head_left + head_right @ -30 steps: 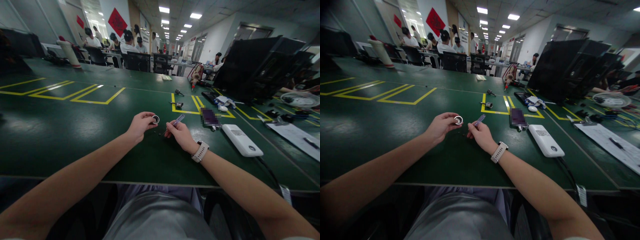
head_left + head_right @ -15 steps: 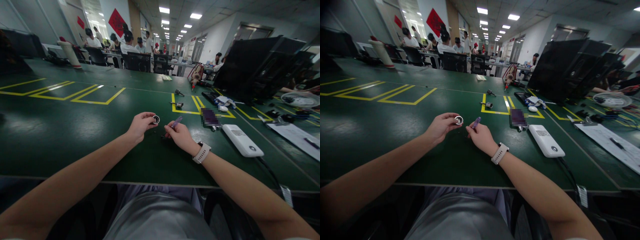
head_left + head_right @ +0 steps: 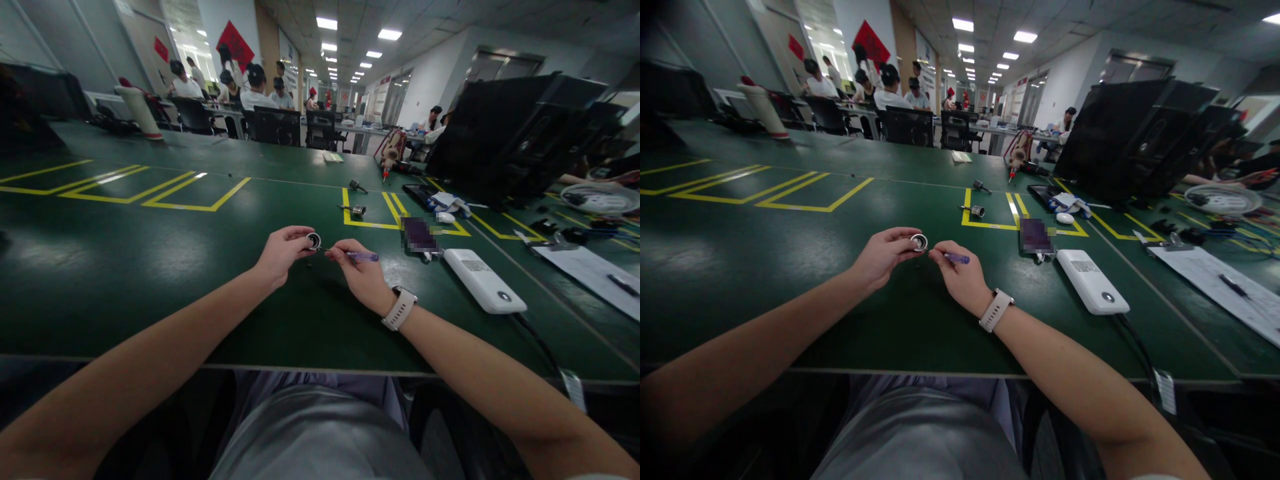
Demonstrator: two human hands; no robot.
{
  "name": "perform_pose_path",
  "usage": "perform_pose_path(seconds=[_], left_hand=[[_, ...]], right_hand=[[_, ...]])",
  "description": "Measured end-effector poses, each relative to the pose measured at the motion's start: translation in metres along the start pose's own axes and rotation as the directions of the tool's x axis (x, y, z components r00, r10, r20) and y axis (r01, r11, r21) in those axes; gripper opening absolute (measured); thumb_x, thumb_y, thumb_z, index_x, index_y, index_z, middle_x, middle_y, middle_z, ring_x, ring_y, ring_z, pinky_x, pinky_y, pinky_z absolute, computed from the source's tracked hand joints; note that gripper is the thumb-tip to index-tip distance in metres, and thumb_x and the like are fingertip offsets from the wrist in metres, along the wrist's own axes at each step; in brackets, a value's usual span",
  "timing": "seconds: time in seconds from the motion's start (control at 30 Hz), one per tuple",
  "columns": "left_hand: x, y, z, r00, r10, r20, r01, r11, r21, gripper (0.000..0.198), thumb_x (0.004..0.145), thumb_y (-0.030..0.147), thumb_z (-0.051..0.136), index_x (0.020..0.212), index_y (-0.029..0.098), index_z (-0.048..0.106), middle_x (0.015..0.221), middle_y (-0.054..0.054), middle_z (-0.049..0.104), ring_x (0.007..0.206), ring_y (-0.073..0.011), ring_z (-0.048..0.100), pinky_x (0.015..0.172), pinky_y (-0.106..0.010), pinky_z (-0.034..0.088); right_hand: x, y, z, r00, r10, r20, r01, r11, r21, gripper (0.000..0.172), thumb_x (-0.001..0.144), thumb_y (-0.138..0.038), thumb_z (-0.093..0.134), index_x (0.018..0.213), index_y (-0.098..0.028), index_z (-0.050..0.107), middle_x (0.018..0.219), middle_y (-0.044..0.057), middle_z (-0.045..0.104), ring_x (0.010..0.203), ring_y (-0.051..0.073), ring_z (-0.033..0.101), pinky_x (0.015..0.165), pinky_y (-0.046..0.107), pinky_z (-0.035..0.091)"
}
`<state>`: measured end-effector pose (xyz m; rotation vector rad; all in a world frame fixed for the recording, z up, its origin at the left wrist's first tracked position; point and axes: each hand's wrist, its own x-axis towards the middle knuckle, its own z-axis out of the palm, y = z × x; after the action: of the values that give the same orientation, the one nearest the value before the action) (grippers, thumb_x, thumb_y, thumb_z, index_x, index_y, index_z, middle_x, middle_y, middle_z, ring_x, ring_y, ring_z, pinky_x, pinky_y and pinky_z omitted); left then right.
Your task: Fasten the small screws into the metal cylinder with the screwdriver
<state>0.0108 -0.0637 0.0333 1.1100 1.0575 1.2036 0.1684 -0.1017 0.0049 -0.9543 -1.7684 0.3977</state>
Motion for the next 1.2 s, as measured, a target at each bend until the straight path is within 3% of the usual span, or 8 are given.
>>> perform_pose_path(seconds=[0.2, 0.47, 0.8, 1.2], left_hand=[[-0.0038, -0.0007, 0.0, 0.997, 0.033, 0.072, -0.039, 0.996, 0.076, 0.021, 0.064, 0.008, 0.067, 0.084, 0.013, 0.067, 0.081, -0.004, 0.068, 0.074, -0.0143, 0.064, 0.074, -0.029, 0.054], [-0.0041, -0.0043, -0.0013, 0.991, 0.059, 0.116, -0.072, 0.991, 0.113, 0.021, 0.064, 0.013, 0.069, 0.085, 0.014, 0.068, 0.081, -0.004, 0.069, 0.073, -0.0149, 0.065, 0.07, -0.029, 0.054], [-0.0071, -0.0018, 0.0019, 0.993, 0.087, 0.085, -0.099, 0.983, 0.156, 0.016, 0.062, 0.015, 0.07, 0.077, 0.012, 0.069, 0.074, -0.005, 0.068, 0.064, -0.0138, 0.063, 0.061, -0.027, 0.052], [-0.007, -0.0029, 0.002, 0.993, 0.088, 0.075, -0.097, 0.986, 0.132, 0.016, 0.063, 0.014, 0.068, 0.078, 0.011, 0.07, 0.072, -0.005, 0.069, 0.063, -0.0141, 0.064, 0.061, -0.027, 0.053]], right_hand=[[0.0001, -0.004, -0.0016, 0.999, -0.049, -0.002, 0.049, 0.999, -0.008, 0.016, 0.09, -0.03, 0.048, 0.087, -0.019, 0.059, 0.082, 0.003, 0.062, 0.077, 0.015, 0.058, 0.069, 0.027, 0.045], [0.0003, -0.0069, -0.0025, 0.999, -0.019, 0.032, 0.02, 0.999, -0.027, 0.015, 0.09, -0.029, 0.048, 0.09, -0.021, 0.061, 0.086, 0.003, 0.063, 0.079, 0.016, 0.058, 0.073, 0.029, 0.046], [-0.0004, -0.0057, -0.0007, 0.997, -0.066, 0.035, 0.068, 0.996, -0.061, 0.013, 0.089, -0.026, 0.05, 0.089, -0.021, 0.062, 0.088, 0.005, 0.066, 0.081, 0.017, 0.059, 0.075, 0.031, 0.046], [-0.0019, -0.0101, -0.0018, 0.989, -0.135, 0.061, 0.142, 0.981, -0.129, 0.011, 0.089, -0.022, 0.049, 0.089, -0.022, 0.06, 0.089, 0.005, 0.065, 0.082, 0.018, 0.057, 0.076, 0.032, 0.046]])
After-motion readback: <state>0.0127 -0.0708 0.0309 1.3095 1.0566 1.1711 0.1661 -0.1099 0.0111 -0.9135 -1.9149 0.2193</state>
